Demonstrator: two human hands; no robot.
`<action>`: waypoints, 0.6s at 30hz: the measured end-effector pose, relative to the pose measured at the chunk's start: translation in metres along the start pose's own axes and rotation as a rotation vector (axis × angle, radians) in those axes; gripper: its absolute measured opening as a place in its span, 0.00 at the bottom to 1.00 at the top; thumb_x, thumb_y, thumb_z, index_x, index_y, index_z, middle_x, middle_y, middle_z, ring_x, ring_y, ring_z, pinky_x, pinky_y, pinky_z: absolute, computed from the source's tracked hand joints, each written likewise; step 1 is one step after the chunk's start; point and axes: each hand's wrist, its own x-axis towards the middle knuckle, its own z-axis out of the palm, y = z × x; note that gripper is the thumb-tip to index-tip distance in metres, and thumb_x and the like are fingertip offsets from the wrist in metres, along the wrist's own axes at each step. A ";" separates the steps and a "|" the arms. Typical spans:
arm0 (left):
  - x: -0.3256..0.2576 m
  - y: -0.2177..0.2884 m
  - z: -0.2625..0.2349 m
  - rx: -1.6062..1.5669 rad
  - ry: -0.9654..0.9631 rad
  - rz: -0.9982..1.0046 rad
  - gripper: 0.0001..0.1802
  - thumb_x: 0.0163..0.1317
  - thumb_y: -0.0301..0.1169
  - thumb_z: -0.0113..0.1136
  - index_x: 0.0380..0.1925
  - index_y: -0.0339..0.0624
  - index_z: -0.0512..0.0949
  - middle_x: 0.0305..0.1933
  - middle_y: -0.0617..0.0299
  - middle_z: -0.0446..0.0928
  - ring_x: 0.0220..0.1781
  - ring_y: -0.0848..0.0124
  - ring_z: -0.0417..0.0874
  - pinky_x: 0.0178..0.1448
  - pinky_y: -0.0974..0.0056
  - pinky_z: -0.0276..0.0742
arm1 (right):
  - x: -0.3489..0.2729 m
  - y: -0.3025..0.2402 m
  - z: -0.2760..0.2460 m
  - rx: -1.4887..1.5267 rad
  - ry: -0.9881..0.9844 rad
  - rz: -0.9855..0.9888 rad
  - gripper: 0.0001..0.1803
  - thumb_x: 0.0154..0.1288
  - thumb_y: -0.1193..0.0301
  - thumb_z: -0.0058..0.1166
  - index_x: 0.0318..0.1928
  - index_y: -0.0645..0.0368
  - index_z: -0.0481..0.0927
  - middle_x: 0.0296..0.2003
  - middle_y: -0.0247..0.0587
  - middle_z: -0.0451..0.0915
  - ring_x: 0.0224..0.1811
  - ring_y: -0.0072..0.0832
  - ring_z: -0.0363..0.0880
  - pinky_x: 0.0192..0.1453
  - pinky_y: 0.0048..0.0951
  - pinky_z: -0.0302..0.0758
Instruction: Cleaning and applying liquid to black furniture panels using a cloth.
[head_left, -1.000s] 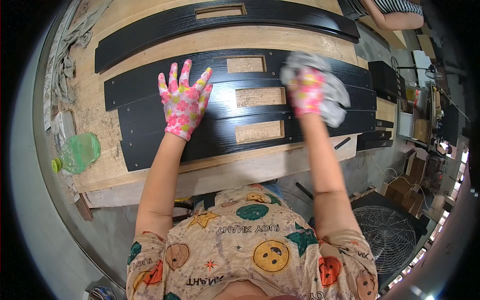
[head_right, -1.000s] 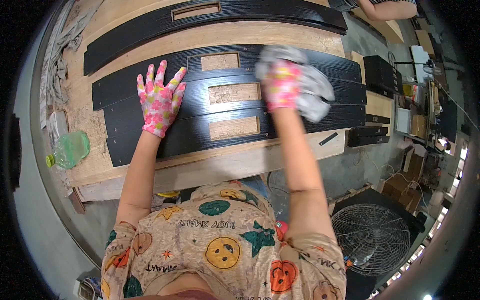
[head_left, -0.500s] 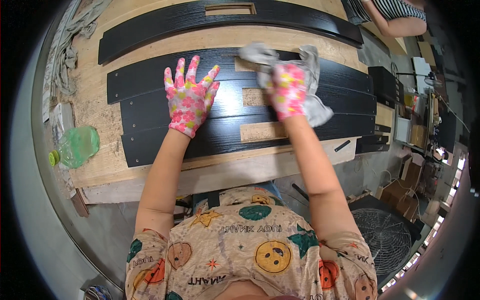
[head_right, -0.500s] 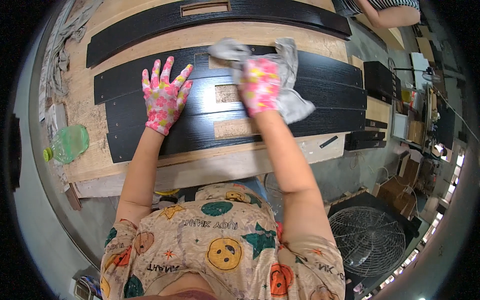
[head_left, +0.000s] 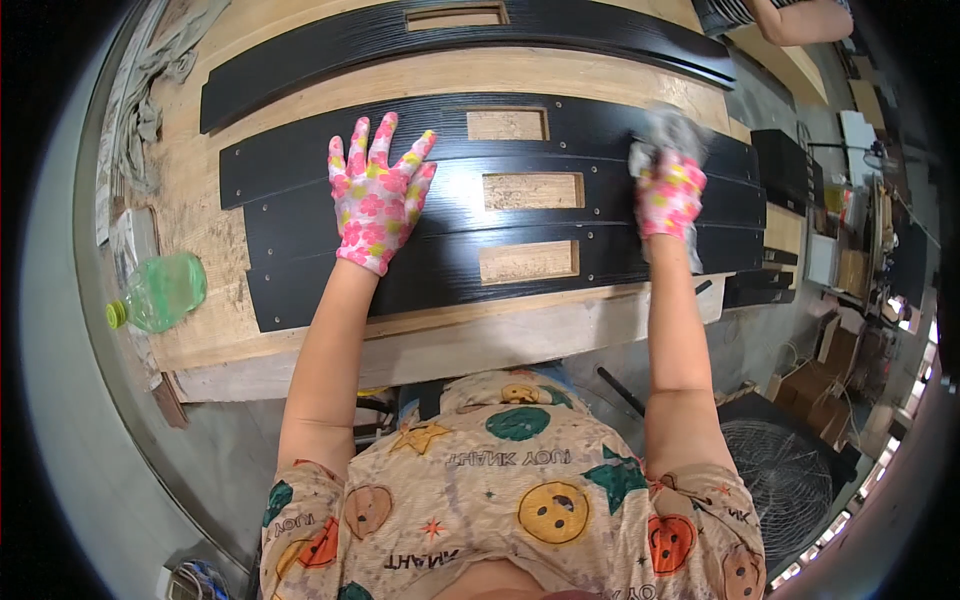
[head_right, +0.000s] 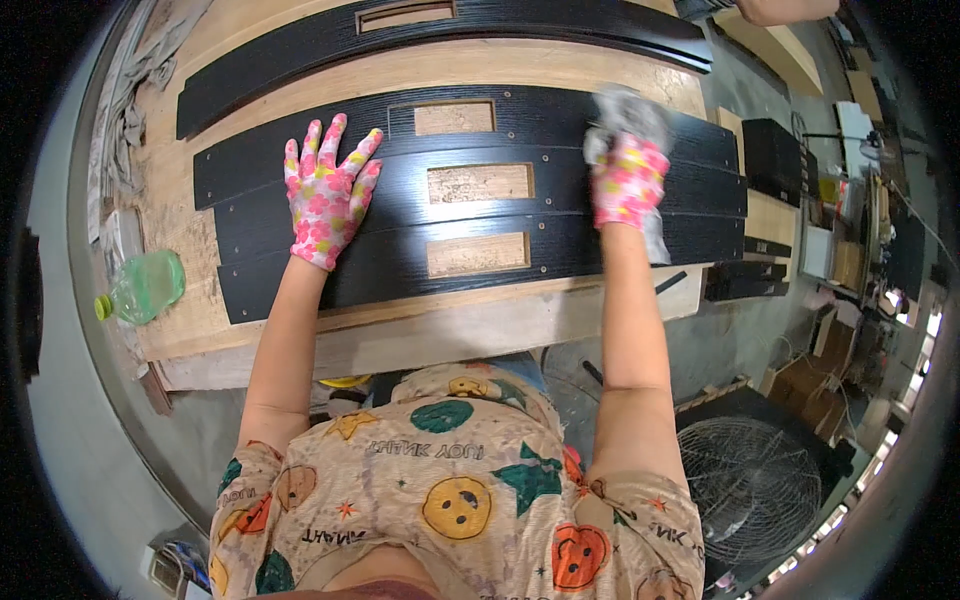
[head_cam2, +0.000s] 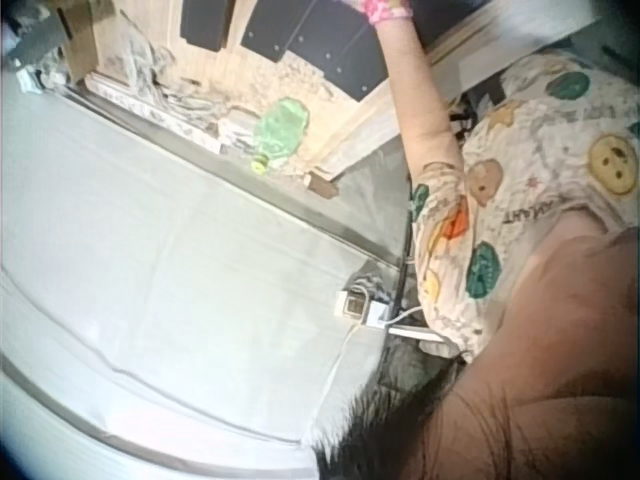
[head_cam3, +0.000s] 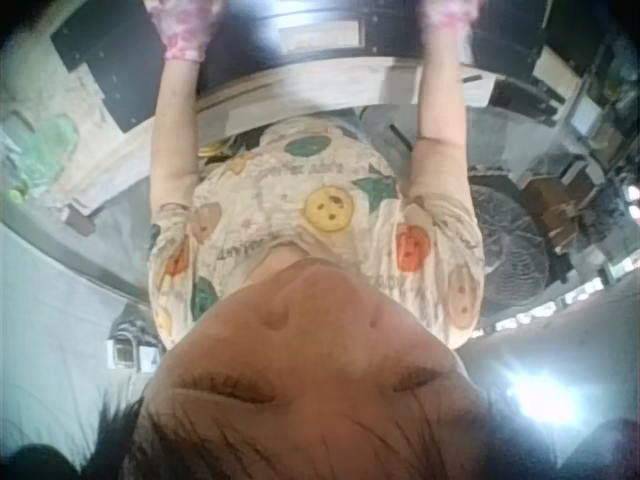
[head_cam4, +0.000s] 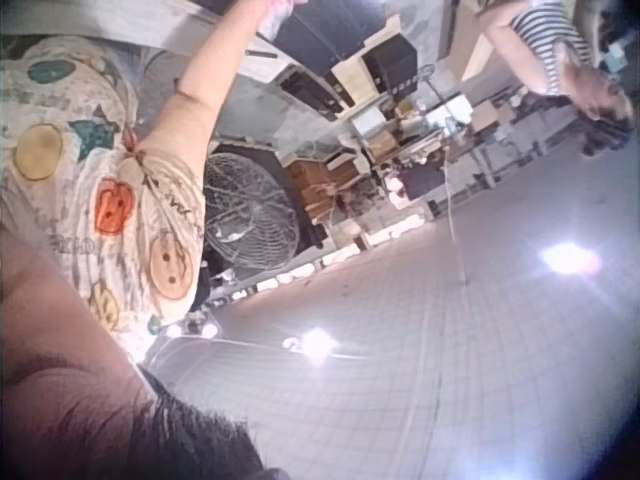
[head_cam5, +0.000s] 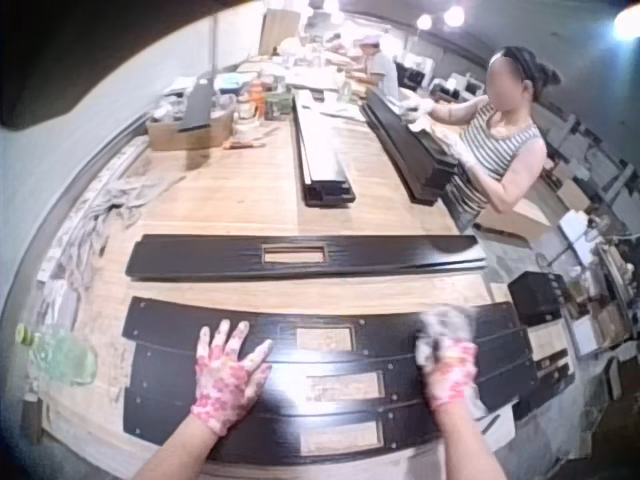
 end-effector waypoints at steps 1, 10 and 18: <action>0.003 0.002 -0.001 -0.004 0.004 0.001 0.20 0.63 0.48 0.54 0.56 0.70 0.76 0.67 0.57 0.65 0.70 0.53 0.61 0.73 0.42 0.48 | -0.002 0.017 0.008 -0.058 0.096 0.122 0.08 0.52 0.72 0.57 0.35 0.57 0.80 0.30 0.47 0.80 0.30 0.41 0.80 0.31 0.38 0.77; 0.000 -0.004 0.001 0.028 -0.075 -0.017 0.20 0.65 0.48 0.51 0.57 0.70 0.75 0.69 0.58 0.63 0.72 0.53 0.58 0.74 0.42 0.43 | -0.006 -0.047 0.009 0.027 0.053 -0.354 0.05 0.48 0.73 0.57 0.27 0.58 0.76 0.27 0.49 0.77 0.28 0.47 0.76 0.32 0.42 0.73; 0.000 0.004 -0.001 0.066 -0.063 -0.010 0.21 0.64 0.47 0.53 0.58 0.70 0.74 0.69 0.58 0.64 0.71 0.54 0.60 0.74 0.44 0.46 | -0.016 -0.103 0.017 0.167 -0.002 -0.371 0.08 0.48 0.70 0.57 0.32 0.55 0.77 0.34 0.52 0.76 0.41 0.50 0.74 0.43 0.48 0.71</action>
